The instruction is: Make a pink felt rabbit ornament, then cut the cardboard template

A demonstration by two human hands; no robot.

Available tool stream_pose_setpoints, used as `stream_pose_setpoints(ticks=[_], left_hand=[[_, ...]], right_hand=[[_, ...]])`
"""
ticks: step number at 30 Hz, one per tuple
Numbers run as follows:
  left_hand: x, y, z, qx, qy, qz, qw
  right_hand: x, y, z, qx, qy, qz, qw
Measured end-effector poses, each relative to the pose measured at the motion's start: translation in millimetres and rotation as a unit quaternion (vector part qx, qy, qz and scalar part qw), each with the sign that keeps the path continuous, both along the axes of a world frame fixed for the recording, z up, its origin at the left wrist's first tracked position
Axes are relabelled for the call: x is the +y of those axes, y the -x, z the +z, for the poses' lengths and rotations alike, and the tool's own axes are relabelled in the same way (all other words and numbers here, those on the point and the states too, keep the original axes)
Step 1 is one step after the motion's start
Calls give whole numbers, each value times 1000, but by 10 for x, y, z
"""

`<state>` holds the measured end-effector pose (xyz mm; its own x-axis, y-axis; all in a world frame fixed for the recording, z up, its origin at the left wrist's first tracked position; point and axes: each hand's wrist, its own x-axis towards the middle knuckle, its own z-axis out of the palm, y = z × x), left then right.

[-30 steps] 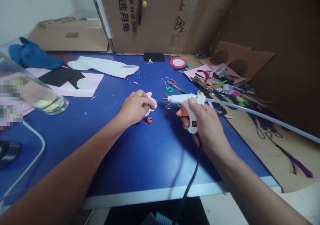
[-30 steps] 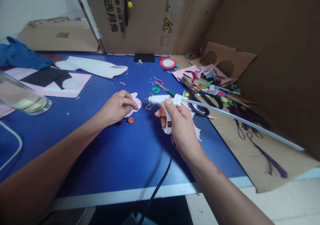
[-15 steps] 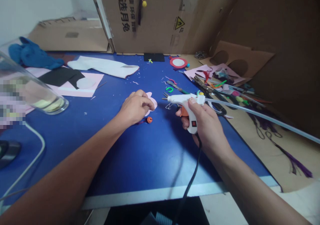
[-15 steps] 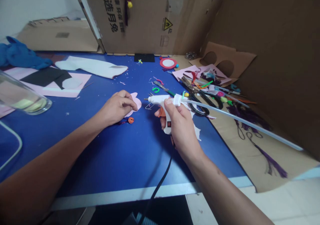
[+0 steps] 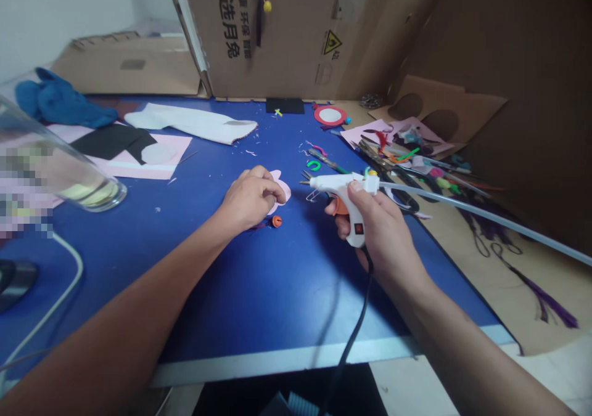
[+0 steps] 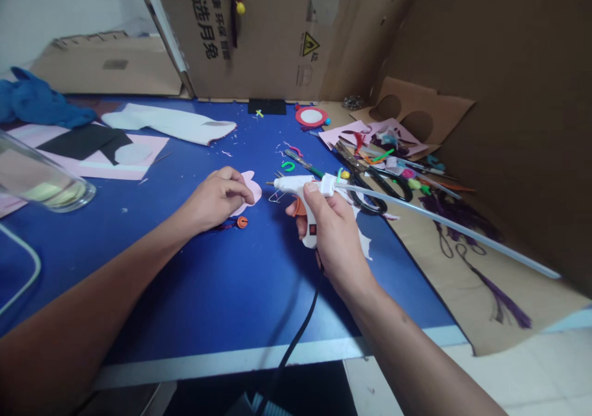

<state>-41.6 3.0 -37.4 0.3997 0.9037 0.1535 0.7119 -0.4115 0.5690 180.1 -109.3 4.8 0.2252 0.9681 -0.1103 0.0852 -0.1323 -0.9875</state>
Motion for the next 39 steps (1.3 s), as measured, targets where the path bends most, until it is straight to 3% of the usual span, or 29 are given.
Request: stream_pose_setpoints(ticks=[29, 39], left_hand=[[-10, -92, 31, 11, -6, 50, 999], [-33, -243, 96, 42, -6, 111, 993]], right_hand=[[6, 12, 22, 1, -14, 2, 1000], [-8, 4, 9, 2, -12, 10, 1000]])
